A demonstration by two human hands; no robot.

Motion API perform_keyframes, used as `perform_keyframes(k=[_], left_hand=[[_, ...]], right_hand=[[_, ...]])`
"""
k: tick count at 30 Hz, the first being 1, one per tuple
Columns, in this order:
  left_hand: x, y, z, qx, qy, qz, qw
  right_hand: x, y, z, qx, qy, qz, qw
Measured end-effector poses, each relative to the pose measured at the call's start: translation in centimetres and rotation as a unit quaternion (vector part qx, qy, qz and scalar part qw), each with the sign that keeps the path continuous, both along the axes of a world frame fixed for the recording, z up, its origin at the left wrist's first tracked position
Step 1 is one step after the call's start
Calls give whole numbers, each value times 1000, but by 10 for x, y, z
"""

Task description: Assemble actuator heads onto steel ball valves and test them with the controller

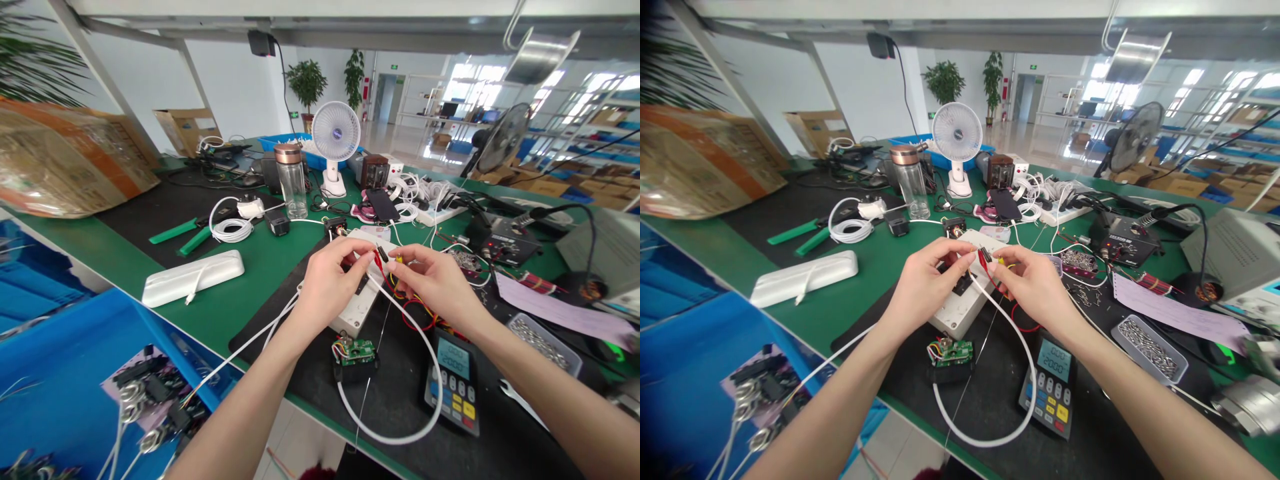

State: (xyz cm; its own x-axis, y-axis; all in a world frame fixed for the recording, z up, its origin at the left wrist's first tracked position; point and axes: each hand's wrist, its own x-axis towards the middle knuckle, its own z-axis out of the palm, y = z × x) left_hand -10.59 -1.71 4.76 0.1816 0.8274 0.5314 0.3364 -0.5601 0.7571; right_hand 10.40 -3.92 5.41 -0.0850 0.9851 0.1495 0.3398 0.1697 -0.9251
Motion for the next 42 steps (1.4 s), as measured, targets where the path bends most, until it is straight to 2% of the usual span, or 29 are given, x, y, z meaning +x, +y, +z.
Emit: perform_keyframes(k=[4,13,21,29,42], left_hand=[[0,-1,0,-11,-13,8,1000],[0,1,0,-2,2,-21,1000],[1,1,-2,11,-1,-25,1000],[1,0,0,8,1,-18,1000],[2,1,-4,18,0,-33,999]], right_hand=[[4,1,-2,-2,26,-16,1000],[-3,-3,5,-22,39,33,998],[1,0,-2,31,-33,-11,999],[2,0,-11,83,-99,-23,991],[0,2,-11,97,-90,-21,991]])
